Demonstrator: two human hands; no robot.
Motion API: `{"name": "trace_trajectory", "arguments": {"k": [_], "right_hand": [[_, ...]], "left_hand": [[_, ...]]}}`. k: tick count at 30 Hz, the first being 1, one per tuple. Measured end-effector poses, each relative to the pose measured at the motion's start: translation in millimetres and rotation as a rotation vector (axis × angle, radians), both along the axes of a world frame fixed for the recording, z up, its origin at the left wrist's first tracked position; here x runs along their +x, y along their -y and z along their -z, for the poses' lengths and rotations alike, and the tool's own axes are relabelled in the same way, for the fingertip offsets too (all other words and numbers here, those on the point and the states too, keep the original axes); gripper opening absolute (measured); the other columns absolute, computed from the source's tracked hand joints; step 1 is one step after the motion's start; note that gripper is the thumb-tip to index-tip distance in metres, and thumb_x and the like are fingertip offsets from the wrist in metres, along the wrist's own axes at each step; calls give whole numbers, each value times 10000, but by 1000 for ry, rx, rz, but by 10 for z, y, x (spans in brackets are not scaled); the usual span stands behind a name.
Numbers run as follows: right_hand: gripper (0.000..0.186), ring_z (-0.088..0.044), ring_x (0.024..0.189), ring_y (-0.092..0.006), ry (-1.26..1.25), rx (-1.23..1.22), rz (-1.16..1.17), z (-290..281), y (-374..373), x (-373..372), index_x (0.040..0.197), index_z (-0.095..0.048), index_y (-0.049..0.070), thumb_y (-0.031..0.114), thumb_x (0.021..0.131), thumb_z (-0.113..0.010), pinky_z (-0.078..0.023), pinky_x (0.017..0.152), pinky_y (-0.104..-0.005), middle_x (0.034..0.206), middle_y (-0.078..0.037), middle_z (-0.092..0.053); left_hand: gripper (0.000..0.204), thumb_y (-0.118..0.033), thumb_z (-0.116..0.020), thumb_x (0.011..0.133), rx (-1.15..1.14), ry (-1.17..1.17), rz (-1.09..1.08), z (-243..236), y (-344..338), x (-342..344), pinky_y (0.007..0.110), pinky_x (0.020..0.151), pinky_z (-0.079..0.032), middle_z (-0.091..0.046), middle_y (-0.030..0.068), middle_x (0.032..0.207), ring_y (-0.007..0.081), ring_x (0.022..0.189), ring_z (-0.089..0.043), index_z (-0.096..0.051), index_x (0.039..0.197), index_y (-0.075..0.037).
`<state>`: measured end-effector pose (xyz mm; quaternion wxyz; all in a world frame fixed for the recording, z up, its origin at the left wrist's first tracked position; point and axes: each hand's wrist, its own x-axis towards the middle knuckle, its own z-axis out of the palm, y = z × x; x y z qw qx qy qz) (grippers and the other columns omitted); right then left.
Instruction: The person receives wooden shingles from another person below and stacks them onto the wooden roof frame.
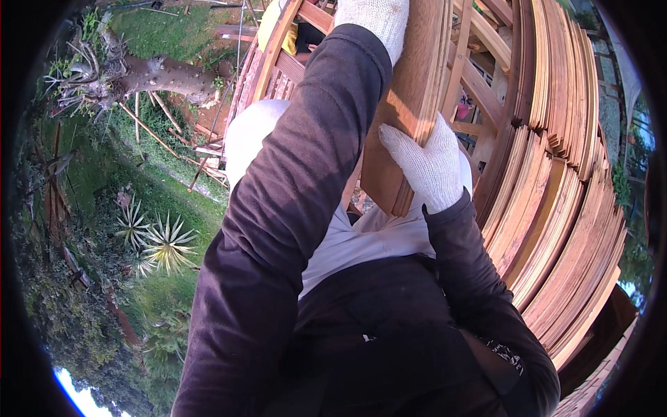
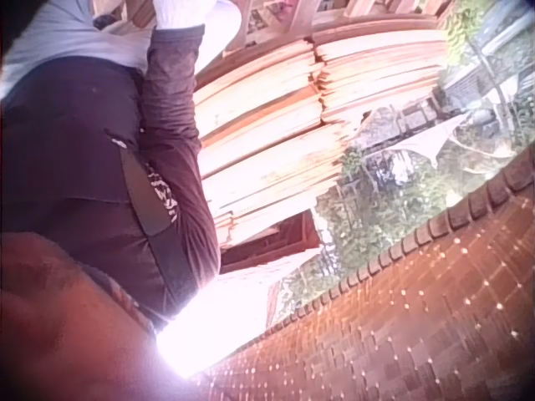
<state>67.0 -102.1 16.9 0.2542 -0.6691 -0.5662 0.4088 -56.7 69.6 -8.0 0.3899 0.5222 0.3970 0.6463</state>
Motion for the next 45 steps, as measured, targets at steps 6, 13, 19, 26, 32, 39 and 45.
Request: {"name": "trace_trajectory", "arguments": {"k": [6,13,19,26,32,39,45], "right_hand": [[480,-734,963,-191,1,-9,8,7,6,50,1266,-647,-19,195,873,-822,-579,844,-323,1095,-130,-751],[520,-750,994,-259,-4,-15,-3,5,-7,53,1264,-616,-31,243,866,-808,-585,869,-364,1089,-176,-749],[488,-749,986,-246,-1,-66,33,-18,-20,51,1244,-634,-33,230,868,-800,-581,862,-356,1070,-172,-754],[470,-738,973,-211,-91,-46,-2,-6,13,36,1249,-646,-28,220,878,-792,-573,855,-343,1076,-155,-757],[458,-740,966,-214,-68,-42,36,25,19,84,1243,-653,-27,222,885,-790,-574,850,-346,1074,-153,-759],[461,-744,969,-215,-114,-16,19,-77,-21,186,1238,-661,-34,227,882,-794,-577,842,-349,1068,-158,-762],[471,-693,1016,-169,-442,-246,92,-503,-61,513,1250,-668,-54,203,876,-793,-551,897,-327,1113,-132,-745]], "left_hand": [[530,-337,-378,1136,-333,312,116,-176,78,63,341,1112,-395,-606,181,1437,256,1298,-556,-484,1508,26],[542,-378,-360,1131,-253,-22,-6,-76,59,37,350,1049,-431,-636,196,1378,273,1177,-603,-531,1463,15],[526,-362,-360,1133,-320,125,122,-134,70,65,324,1020,-446,-668,200,1291,245,1092,-622,-542,1446,20],[515,-322,-365,1130,-92,141,68,164,-44,112,328,1054,-431,-616,194,1395,260,1200,-586,-513,1474,32],[499,-285,-378,1124,-289,112,255,-200,134,-17,342,1111,-393,-588,202,1452,294,1316,-546,-505,1475,47],[536,-359,-368,1131,-269,288,298,-36,2,106,316,1132,-375,-562,198,1495,268,1341,-539,-492,1516,-7],[527,-379,-583,1048,-561,652,378,-276,32,222,365,1064,-467,-631,98,1380,214,1249,-612,-549,1446,-34]]}}
